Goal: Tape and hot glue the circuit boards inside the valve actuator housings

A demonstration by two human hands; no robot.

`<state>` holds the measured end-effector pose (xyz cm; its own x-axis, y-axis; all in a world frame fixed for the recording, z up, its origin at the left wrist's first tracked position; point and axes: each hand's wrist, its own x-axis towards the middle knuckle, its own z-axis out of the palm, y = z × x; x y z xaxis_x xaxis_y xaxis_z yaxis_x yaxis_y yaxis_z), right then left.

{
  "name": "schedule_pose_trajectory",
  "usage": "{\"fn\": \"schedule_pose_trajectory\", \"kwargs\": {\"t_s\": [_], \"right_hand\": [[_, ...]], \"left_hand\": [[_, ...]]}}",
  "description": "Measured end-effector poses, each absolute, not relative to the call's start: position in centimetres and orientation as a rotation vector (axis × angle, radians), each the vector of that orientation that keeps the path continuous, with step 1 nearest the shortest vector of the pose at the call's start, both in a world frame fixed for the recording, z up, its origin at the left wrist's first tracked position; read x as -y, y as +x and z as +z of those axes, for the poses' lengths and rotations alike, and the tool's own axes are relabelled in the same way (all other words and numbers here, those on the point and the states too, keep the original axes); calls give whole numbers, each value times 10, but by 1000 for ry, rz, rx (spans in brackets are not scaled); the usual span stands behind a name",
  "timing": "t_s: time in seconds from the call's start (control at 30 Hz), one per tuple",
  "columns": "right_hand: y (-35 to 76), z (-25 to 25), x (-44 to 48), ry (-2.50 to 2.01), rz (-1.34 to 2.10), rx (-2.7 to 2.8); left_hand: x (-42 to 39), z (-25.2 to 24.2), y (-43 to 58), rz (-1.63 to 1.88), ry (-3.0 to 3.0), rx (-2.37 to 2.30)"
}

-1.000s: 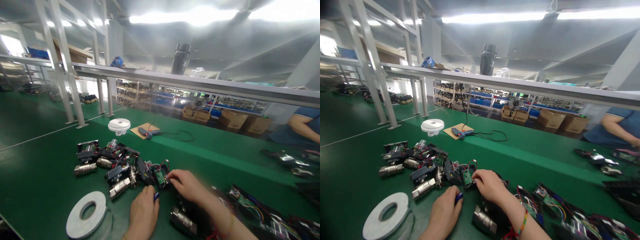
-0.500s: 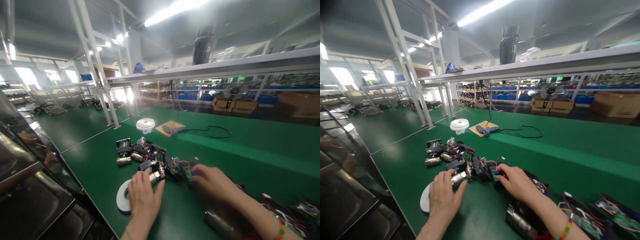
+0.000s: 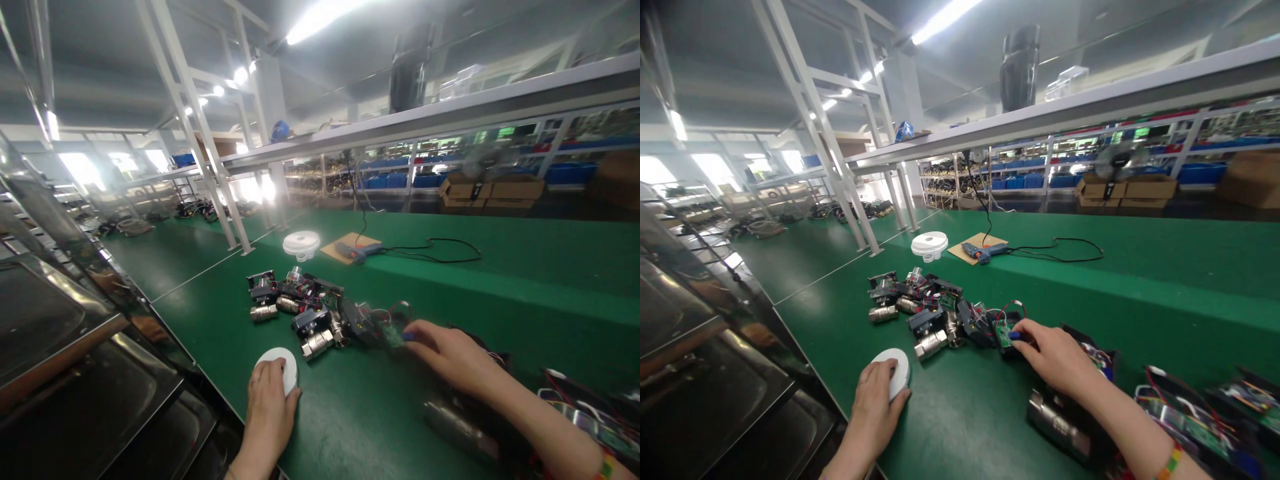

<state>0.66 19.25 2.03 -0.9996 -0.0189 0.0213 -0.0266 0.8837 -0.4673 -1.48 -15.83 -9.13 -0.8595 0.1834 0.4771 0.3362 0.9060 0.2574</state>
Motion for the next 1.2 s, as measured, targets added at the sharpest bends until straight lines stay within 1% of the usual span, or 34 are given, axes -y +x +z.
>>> {"fn": "schedule_pose_trajectory", "kwargs": {"t_s": [0.33,0.63,0.73,0.87,1.0,1.07,1.2], "right_hand": [[4,19,-196,23,781,2982],[6,22,-196,22,948,2907],[7,24,-196,12,959,2880],[8,22,-196,-32,955,2837],[9,19,-197,-53,1019,2791],[9,18,-198,-60,1057,2765],[9,17,-199,-86,1124,2710]], "left_hand": [[173,-104,-18,-497,-486,2589],[178,-96,-11,-488,-553,2595],[174,-79,-7,-498,-603,2574],[136,-27,-8,-566,-694,2460],[62,15,-17,-677,-882,2319],[25,21,-23,-676,-951,2323],[-25,15,-38,-598,-998,2395]]}}
